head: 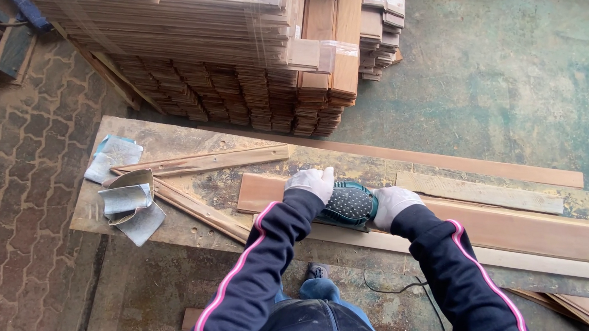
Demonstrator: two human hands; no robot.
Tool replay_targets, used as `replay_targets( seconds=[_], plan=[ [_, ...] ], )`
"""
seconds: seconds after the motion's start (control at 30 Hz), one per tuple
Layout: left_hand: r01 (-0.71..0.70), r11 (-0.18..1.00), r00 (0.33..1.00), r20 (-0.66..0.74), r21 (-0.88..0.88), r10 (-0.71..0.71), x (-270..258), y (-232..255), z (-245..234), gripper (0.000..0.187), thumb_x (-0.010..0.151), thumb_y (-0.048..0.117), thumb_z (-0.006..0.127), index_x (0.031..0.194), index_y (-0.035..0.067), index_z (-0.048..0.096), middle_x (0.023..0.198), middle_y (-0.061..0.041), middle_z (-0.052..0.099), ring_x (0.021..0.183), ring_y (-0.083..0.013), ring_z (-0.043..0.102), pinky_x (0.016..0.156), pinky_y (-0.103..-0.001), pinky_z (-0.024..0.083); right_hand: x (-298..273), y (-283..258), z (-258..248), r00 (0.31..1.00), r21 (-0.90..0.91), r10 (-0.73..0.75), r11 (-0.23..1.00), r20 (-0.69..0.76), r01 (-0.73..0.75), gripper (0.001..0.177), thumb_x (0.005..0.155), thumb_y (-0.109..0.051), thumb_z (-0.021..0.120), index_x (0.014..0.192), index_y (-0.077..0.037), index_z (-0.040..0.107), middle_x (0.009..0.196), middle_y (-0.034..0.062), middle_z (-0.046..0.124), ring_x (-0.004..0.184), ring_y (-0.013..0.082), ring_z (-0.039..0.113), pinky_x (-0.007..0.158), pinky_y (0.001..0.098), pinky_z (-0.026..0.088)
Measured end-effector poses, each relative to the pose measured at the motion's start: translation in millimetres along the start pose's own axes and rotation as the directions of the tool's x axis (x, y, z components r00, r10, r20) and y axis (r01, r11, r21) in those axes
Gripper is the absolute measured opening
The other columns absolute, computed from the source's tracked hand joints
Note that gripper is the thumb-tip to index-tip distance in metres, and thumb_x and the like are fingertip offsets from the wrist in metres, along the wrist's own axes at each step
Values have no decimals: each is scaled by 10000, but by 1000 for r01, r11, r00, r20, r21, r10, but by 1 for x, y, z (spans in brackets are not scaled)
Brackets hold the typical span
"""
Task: Sand long wooden planks using an orbital sander and manual sandpaper sheets on a workbench.
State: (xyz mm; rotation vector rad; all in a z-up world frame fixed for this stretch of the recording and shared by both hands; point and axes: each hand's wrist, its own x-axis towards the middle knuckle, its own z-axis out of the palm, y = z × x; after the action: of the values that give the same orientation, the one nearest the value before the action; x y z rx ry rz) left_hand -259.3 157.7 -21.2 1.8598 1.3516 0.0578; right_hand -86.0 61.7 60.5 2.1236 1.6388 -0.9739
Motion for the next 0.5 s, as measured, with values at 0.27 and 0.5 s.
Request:
replay_targets(
  seconds=[0.27,0.5],
  plan=[
    [-21,999,1000,-17,29,21,-12,-38,-28,668,1018,501,316,947,18,772,993,-226,741,984,-423,697,930,-500,507,-4,-47,0,998,-28,31,999,48,-30,310,753,-347,751,988,-145,758,941,169,762,935,348,740,867,429,581],
    [-26,999,998,-60,36,28,-2,-75,-43,688,1031,513,324,930,6,777,983,-247,735,986,-424,697,932,-494,510,8,-80,0,999,-8,13,1000,35,-13,289,759,-315,728,989,-144,765,943,168,766,930,344,743,863,428,585]
  ],
)
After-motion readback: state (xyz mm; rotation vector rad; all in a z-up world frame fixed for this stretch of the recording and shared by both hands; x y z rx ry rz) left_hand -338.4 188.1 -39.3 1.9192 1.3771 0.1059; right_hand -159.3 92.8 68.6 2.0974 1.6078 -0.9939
